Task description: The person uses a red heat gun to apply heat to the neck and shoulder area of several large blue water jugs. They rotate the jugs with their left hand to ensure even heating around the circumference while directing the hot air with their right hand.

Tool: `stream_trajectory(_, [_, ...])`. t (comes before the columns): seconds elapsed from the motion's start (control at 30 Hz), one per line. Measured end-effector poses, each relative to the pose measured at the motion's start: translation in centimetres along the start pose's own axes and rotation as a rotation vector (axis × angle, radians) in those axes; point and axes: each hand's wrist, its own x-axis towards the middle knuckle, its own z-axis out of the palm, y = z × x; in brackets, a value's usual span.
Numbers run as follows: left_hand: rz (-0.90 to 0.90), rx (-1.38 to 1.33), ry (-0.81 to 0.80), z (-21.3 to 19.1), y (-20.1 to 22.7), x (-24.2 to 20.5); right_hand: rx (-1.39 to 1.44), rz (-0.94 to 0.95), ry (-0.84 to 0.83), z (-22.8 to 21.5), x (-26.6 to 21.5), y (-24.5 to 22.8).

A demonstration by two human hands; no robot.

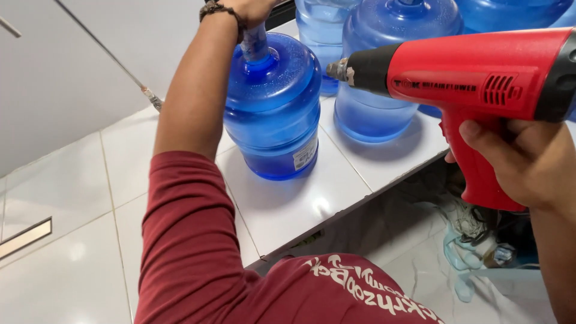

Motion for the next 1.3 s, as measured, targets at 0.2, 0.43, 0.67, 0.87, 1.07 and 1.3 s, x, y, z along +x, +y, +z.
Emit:
stream_trajectory(0.2, [0.136,0.01,0.3,0.2,-7.8,4.3,0.089,-0.228,-0.016,0.5,0.5,-1.0])
stream_trajectory(0.43, [0.443,0.147,0.185,0.8,-8.5,-19.0,0.112,-0.312,-0.06,-0.1,1.6,-1.7])
stream_trajectory(0.67, [0.513,0.252,0.428,5.0,-9.5,-22.6,0.006,-0.242,-0.022,-0.2,2.4,-2.5])
stream_trajectory(0.87, [0.558,0.162,0.516,5.4,-10.1,-22.0,0.03,-0.269,-0.084,-0.8,4.2,-3.3])
stream_trajectory(1.07, [0.632,0.114,0.554,5.0,-10.0,-22.2,-0.001,-0.227,-0.117,-1.0,5.5,-4.1])
stream_trajectory(1.3, [0.646,0.041,0.451,3.3,-9.7,-22.2,-0.068,-0.241,-0.136,-1.1,5.8,-4.8])
